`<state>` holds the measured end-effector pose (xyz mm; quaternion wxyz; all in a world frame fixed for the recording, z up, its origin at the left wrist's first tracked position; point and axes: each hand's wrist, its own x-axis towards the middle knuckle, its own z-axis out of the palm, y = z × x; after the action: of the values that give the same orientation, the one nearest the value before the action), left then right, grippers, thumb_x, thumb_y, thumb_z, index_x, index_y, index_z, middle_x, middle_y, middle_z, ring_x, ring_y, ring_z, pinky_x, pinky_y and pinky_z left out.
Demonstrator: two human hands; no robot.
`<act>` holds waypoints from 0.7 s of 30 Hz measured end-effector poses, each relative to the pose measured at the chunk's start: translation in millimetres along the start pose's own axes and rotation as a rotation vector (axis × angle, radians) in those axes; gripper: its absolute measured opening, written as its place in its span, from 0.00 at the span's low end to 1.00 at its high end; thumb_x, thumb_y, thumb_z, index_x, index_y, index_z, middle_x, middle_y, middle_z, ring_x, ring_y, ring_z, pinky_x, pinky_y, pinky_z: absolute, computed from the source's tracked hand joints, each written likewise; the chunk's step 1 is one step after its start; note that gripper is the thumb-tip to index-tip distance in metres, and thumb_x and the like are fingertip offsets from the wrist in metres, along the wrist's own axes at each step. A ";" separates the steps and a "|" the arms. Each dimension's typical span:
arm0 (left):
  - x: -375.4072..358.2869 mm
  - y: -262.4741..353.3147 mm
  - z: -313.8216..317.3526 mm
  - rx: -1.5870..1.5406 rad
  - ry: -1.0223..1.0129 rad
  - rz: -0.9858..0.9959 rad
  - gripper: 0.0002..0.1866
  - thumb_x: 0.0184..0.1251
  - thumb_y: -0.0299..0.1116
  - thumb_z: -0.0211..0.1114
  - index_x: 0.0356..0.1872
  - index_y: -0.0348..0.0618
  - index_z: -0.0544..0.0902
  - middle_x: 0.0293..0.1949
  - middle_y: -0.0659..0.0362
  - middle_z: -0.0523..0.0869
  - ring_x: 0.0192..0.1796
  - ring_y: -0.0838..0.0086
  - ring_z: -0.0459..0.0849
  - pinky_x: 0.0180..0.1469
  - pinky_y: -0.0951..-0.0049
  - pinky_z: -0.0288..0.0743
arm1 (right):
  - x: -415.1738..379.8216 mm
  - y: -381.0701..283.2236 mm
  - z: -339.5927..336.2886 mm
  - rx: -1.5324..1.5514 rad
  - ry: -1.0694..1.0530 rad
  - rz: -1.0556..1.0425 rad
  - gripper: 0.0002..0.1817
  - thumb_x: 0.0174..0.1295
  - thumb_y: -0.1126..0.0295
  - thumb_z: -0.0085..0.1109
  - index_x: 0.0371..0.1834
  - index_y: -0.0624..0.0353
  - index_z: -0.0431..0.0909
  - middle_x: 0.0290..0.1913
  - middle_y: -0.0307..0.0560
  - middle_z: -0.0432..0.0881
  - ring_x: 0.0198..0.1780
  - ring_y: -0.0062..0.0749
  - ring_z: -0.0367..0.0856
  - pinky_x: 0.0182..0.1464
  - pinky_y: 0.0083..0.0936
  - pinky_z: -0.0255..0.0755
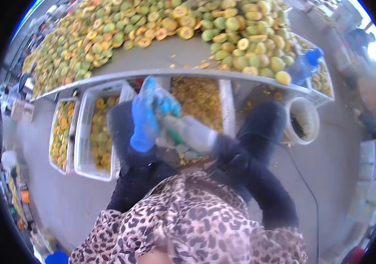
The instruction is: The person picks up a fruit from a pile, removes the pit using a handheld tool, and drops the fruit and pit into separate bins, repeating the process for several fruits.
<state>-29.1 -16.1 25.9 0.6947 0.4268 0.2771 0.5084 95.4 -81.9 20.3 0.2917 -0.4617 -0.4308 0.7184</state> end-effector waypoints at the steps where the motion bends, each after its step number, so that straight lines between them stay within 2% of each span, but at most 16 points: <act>1: 1.4 -2.8 -3.0 0.071 -0.043 0.023 0.28 0.76 0.46 0.47 0.13 0.46 0.64 0.11 0.60 0.67 0.16 0.68 0.72 0.22 0.68 0.70 | -6.1 -2.2 -2.0 0.020 -0.027 0.001 0.27 0.70 0.45 0.39 0.32 0.60 0.72 0.18 0.33 0.67 0.13 0.14 0.59 0.14 0.14 0.54; 2: 2.5 -5.2 -7.3 0.152 -0.082 0.045 0.29 0.76 0.46 0.46 0.11 0.47 0.63 0.11 0.60 0.66 0.15 0.68 0.71 0.22 0.69 0.69 | -10.4 -4.2 -1.7 0.047 -0.061 -0.001 0.28 0.71 0.44 0.39 0.24 0.57 0.71 0.15 0.32 0.62 0.12 0.14 0.57 0.12 0.15 0.50; 3: 3.0 -6.5 -7.8 0.293 -0.075 0.058 0.30 0.76 0.46 0.46 0.09 0.48 0.63 0.10 0.59 0.66 0.15 0.68 0.71 0.21 0.69 0.68 | -11.4 -7.8 -0.7 0.239 -0.120 0.116 0.28 0.70 0.43 0.39 0.25 0.56 0.71 0.13 0.31 0.60 0.11 0.14 0.56 0.12 0.14 0.50; 4: 6.8 -8.0 -3.7 0.290 -0.087 0.064 0.30 0.76 0.46 0.46 0.09 0.48 0.63 0.10 0.59 0.66 0.15 0.68 0.71 0.21 0.69 0.68 | -13.2 -10.7 -1.9 0.235 -0.110 0.108 0.28 0.70 0.43 0.39 0.25 0.56 0.71 0.13 0.31 0.60 0.11 0.14 0.56 0.12 0.14 0.50; 6: 7.2 -10.7 -0.3 -0.231 -0.094 0.061 0.32 0.74 0.50 0.48 0.08 0.45 0.64 0.10 0.57 0.69 0.15 0.66 0.72 0.23 0.68 0.72 | -15.6 -13.1 0.0 0.495 -0.194 0.225 0.27 0.70 0.43 0.39 0.26 0.56 0.70 0.12 0.31 0.59 0.11 0.14 0.55 0.11 0.14 0.49; 7: 11.3 -7.0 -2.9 -0.394 -0.118 -0.146 0.30 0.73 0.51 0.49 0.10 0.47 0.65 0.11 0.58 0.68 0.16 0.65 0.72 0.23 0.66 0.73 | -17.0 -18.9 0.8 0.469 -0.180 0.205 0.27 0.70 0.43 0.41 0.26 0.56 0.69 0.13 0.31 0.59 0.10 0.14 0.54 0.12 0.14 0.48; 8: 12.0 -7.4 2.4 -0.458 0.058 -0.333 0.26 0.72 0.51 0.51 0.14 0.49 0.68 0.15 0.58 0.71 0.20 0.64 0.75 0.24 0.65 0.75 | -16.1 -19.1 -0.8 0.469 -0.194 0.215 0.27 0.70 0.43 0.41 0.26 0.56 0.69 0.13 0.31 0.59 0.10 0.14 0.54 0.12 0.14 0.48; 10: 19.9 -22.5 -9.1 -0.549 0.056 -0.484 0.22 0.70 0.50 0.54 0.18 0.49 0.70 0.21 0.57 0.75 0.24 0.62 0.79 0.27 0.62 0.77 | -15.0 -16.5 -6.4 0.228 -0.023 0.124 0.27 0.69 0.43 0.41 0.25 0.55 0.69 0.13 0.31 0.59 0.10 0.14 0.53 0.12 0.13 0.48; 12: 23.2 -29.3 -13.9 -0.545 0.065 -0.523 0.20 0.70 0.49 0.54 0.20 0.49 0.72 0.24 0.57 0.78 0.27 0.60 0.81 0.28 0.58 0.77 | -2.8 5.2 -20.5 0.103 -0.004 0.016 0.26 0.68 0.43 0.43 0.24 0.55 0.70 0.13 0.32 0.62 0.10 0.15 0.56 0.12 0.14 0.48; 14: 26.9 -29.8 -13.8 -0.522 0.014 -0.513 0.19 0.70 0.48 0.55 0.22 0.49 0.73 0.25 0.56 0.79 0.28 0.60 0.82 0.29 0.56 0.78 | 2.6 9.1 -31.2 0.001 -0.025 -0.006 0.25 0.69 0.46 0.45 0.25 0.58 0.71 0.13 0.35 0.64 0.12 0.19 0.62 0.14 0.19 0.54; 15: 32.2 -33.1 -24.0 -0.734 -0.183 -0.531 0.18 0.69 0.48 0.56 0.24 0.48 0.74 0.27 0.57 0.80 0.28 0.60 0.82 0.30 0.58 0.79 | 5.0 7.3 -35.3 0.006 -0.031 -0.001 0.25 0.69 0.46 0.45 0.25 0.58 0.71 0.13 0.35 0.64 0.12 0.19 0.62 0.14 0.19 0.54; 17: 31.9 -46.1 -33.0 -0.666 -0.108 -0.510 0.18 0.70 0.48 0.55 0.24 0.49 0.74 0.27 0.57 0.80 0.29 0.61 0.82 0.30 0.58 0.79 | 8.7 2.8 -43.6 -0.720 0.080 -0.317 0.25 0.68 0.47 0.47 0.27 0.61 0.75 0.16 0.54 0.74 0.15 0.41 0.74 0.22 0.35 0.68; 18: 33.9 -47.5 -33.1 -0.593 -0.051 -0.487 0.18 0.70 0.48 0.55 0.24 0.49 0.74 0.28 0.57 0.80 0.29 0.62 0.82 0.30 0.59 0.79 | 12.2 4.0 -50.4 -0.714 0.080 -0.318 0.25 0.68 0.47 0.47 0.27 0.61 0.75 0.16 0.54 0.74 0.15 0.41 0.74 0.22 0.35 0.68; 20: 42.7 -52.4 -38.8 -0.606 -0.024 -0.466 0.18 0.71 0.48 0.54 0.25 0.48 0.75 0.29 0.58 0.81 0.30 0.62 0.83 0.32 0.60 0.80 | 18.6 13.7 -63.2 -1.160 0.215 -0.471 0.24 0.66 0.48 0.50 0.30 0.61 0.76 0.21 0.61 0.77 0.23 0.52 0.80 0.28 0.43 0.72; 21: 46.2 -51.5 -39.5 -0.590 0.153 -0.384 0.16 0.72 0.45 0.53 0.27 0.47 0.76 0.29 0.58 0.81 0.32 0.63 0.82 0.34 0.61 0.79 | 16.8 18.1 -68.1 -1.241 0.277 -0.487 0.23 0.65 0.47 0.51 0.29 0.58 0.77 0.20 0.57 0.78 0.23 0.53 0.80 0.27 0.45 0.71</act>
<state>-22.0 33.6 -36.0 0.8482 0.1088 0.2447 0.4570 150.6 -52.7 -16.5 0.1786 -0.5209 -0.8137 0.1863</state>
